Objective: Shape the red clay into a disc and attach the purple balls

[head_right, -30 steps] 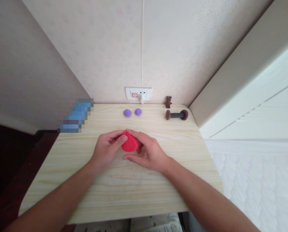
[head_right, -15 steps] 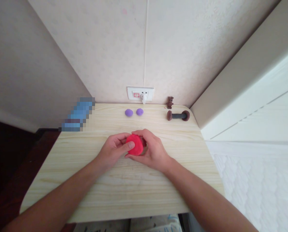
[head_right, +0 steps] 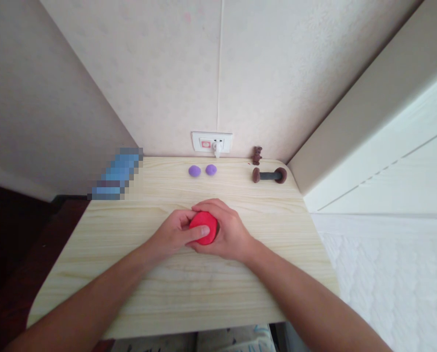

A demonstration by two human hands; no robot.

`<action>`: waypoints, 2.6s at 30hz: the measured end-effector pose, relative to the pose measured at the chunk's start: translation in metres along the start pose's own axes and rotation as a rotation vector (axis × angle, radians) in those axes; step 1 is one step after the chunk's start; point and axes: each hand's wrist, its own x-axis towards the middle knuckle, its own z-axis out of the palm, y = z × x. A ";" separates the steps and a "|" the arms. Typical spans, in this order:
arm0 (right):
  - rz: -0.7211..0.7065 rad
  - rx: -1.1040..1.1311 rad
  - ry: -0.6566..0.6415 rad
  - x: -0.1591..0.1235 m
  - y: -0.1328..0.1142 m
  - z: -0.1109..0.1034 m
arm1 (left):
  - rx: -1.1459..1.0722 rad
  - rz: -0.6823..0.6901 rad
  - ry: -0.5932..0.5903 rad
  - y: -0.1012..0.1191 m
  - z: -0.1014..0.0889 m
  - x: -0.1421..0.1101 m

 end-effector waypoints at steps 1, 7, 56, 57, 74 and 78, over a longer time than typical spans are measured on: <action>0.005 -0.010 0.024 0.000 0.000 0.000 | -0.004 -0.008 0.001 0.000 0.001 0.000; 0.058 -0.021 0.033 0.000 -0.001 0.002 | -0.050 0.005 -0.049 -0.002 0.004 0.000; -0.014 -0.044 -0.039 0.001 0.003 -0.005 | -0.034 0.053 0.014 -0.005 0.003 0.001; -0.008 -0.030 -0.055 0.001 0.003 -0.005 | 0.000 0.043 0.000 -0.004 0.003 0.001; 0.097 0.085 -0.005 0.003 -0.003 -0.008 | 0.051 0.066 0.014 -0.005 0.004 -0.001; 0.066 0.106 -0.064 0.004 -0.003 -0.005 | 0.141 0.084 -0.032 -0.007 0.005 -0.003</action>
